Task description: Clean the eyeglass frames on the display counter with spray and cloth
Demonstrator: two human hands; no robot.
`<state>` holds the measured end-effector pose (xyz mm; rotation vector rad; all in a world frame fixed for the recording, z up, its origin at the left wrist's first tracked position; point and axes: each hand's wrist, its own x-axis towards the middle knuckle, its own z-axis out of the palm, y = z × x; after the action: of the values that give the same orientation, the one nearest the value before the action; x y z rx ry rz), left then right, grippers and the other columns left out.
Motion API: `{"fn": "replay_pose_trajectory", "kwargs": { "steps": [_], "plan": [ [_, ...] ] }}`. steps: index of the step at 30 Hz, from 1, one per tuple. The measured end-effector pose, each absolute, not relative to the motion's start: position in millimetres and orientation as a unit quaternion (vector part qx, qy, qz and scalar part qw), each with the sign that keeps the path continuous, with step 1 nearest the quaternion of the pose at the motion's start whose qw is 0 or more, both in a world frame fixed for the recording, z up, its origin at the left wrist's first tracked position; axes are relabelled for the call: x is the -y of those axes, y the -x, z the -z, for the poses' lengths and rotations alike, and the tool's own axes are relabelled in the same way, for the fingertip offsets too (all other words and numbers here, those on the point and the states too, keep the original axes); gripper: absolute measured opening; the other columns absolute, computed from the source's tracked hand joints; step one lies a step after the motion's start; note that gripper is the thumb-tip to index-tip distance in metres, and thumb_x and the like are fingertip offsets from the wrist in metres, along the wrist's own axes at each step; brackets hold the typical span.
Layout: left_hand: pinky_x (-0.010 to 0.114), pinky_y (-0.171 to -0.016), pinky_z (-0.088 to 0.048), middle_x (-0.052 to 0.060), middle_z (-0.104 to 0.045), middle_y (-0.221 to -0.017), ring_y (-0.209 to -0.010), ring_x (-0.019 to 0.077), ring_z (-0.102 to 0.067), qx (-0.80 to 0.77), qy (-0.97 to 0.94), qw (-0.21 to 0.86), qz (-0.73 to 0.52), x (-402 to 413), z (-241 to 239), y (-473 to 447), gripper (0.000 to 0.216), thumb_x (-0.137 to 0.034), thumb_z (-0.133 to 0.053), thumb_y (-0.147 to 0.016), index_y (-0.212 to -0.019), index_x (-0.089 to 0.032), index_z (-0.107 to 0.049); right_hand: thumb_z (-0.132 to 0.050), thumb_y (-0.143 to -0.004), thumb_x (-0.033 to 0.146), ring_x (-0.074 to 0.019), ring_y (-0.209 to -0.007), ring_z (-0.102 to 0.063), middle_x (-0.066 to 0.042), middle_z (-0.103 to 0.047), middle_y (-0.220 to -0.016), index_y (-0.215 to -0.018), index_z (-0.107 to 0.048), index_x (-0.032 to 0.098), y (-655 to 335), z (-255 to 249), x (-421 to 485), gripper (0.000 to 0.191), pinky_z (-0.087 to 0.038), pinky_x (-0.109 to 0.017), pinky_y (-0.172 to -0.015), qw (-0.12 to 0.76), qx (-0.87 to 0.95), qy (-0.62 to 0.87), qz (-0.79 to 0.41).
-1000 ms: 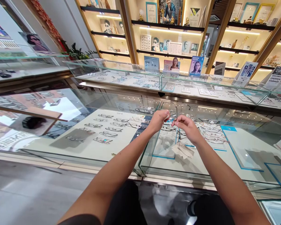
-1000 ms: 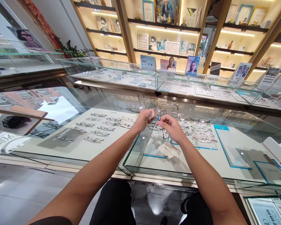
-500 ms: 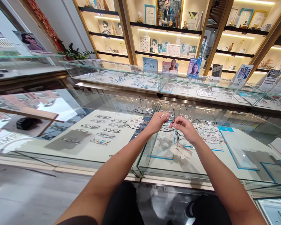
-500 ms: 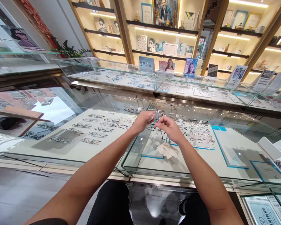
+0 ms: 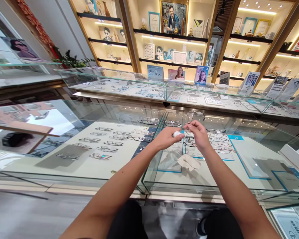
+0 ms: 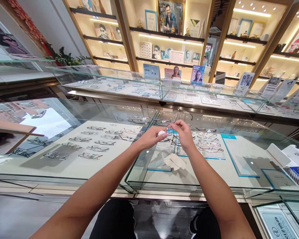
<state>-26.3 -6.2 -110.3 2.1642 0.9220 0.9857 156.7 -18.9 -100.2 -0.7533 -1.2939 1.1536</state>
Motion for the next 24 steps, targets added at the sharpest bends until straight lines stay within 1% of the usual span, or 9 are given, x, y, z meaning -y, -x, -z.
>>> {"fn": "replay_pose_trajectory", "kwargs": {
  "steps": [4,8,13,16,17,19,21,23,24],
  "plan": [
    [0.028,-0.063,-0.027,-0.002,-0.046,-0.059,-0.059,0.0136,-0.040,-0.347,-0.822,0.263,-0.367,5,109,29,0.061,-0.075,-0.047,-0.090,-0.063,-0.020,-0.045,-0.080,-0.078,0.047,-0.0197,-0.085,-0.062,0.000,-0.075,-0.080,-0.074,-0.060,0.026,-157,101,17,0.029,-0.050,-0.036,-0.089,0.576,0.564,0.314,-0.502],
    [0.028,-0.063,-0.027,-0.002,-0.044,-0.061,-0.062,0.0136,-0.039,-0.367,-0.781,0.265,-0.431,1,110,30,0.064,-0.079,-0.047,-0.088,-0.064,-0.020,-0.046,-0.082,-0.077,0.051,-0.0199,-0.086,-0.062,0.000,-0.075,-0.080,-0.074,-0.060,0.026,-158,102,17,0.033,-0.050,-0.036,-0.089,0.579,0.562,0.319,-0.498],
    [0.027,-0.057,-0.029,0.000,-0.046,-0.059,-0.060,0.0137,-0.039,-0.360,-0.732,0.340,-0.469,-8,112,34,0.065,-0.080,-0.046,-0.085,-0.061,-0.020,-0.050,-0.085,-0.075,0.052,-0.0204,-0.086,-0.065,0.000,-0.073,-0.078,-0.073,-0.062,0.025,-158,100,22,0.035,-0.049,-0.038,-0.090,0.482,0.624,0.295,-0.540],
    [0.026,-0.050,-0.029,0.000,-0.046,-0.057,-0.055,0.0127,-0.038,-0.338,-0.706,0.392,-0.483,-12,112,35,0.064,-0.079,-0.049,-0.082,-0.060,-0.020,-0.052,-0.087,-0.074,0.052,-0.0205,-0.087,-0.066,0.000,-0.074,-0.078,-0.073,-0.063,0.025,-158,100,23,0.036,-0.048,-0.037,-0.089,0.474,0.627,0.291,-0.545],
    [0.025,-0.049,-0.031,0.000,-0.046,-0.058,-0.055,0.0125,-0.040,-0.341,-0.692,0.402,-0.493,-14,111,36,0.064,-0.080,-0.049,-0.081,-0.061,-0.020,-0.054,-0.087,-0.074,0.052,-0.0202,-0.086,-0.066,0.000,-0.074,-0.078,-0.074,-0.063,0.025,-158,100,23,0.036,-0.048,-0.037,-0.088,0.477,0.624,0.292,-0.545],
    [0.025,-0.049,-0.040,0.001,-0.050,-0.064,-0.058,0.0129,-0.045,-0.361,-0.652,0.407,-0.528,-19,109,42,0.064,-0.082,-0.053,-0.078,-0.066,-0.020,-0.056,-0.086,-0.074,0.051,-0.0197,-0.085,-0.066,-0.001,-0.076,-0.080,-0.074,-0.063,0.025,-160,102,20,0.034,-0.048,-0.036,-0.086,0.489,0.616,0.294,-0.543],
    [0.026,-0.055,-0.051,0.001,-0.053,-0.071,-0.064,0.0140,-0.052,-0.397,-0.592,0.383,-0.587,-29,106,54,0.062,-0.081,-0.061,-0.073,-0.074,-0.020,-0.057,-0.084,-0.075,0.048,-0.0191,-0.085,-0.065,-0.001,-0.076,-0.081,-0.074,-0.063,0.025,-163,103,17,0.031,-0.048,-0.035,-0.085,0.506,0.607,0.295,-0.538],
    [0.027,-0.060,-0.055,0.000,-0.053,-0.074,-0.069,0.0143,-0.053,-0.444,-0.509,0.342,-0.653,-44,104,73,0.055,-0.071,-0.073,-0.069,-0.082,-0.021,-0.056,-0.083,-0.075,0.045,-0.0181,-0.083,-0.063,0.000,-0.076,-0.080,-0.074,-0.063,0.025,-166,103,14,0.028,-0.047,-0.035,-0.084,0.526,0.595,0.300,-0.528],
    [0.027,-0.061,-0.055,-0.001,-0.052,-0.074,-0.069,0.0141,-0.053,-0.463,-0.466,0.333,-0.676,-52,104,85,0.052,-0.066,-0.075,-0.068,-0.085,-0.021,-0.055,-0.082,-0.075,0.044,-0.0177,-0.082,-0.062,0.000,-0.075,-0.079,-0.074,-0.062,0.025,-167,103,12,0.027,-0.046,-0.035,-0.084,0.535,0.589,0.305,-0.523]
  ]
}}
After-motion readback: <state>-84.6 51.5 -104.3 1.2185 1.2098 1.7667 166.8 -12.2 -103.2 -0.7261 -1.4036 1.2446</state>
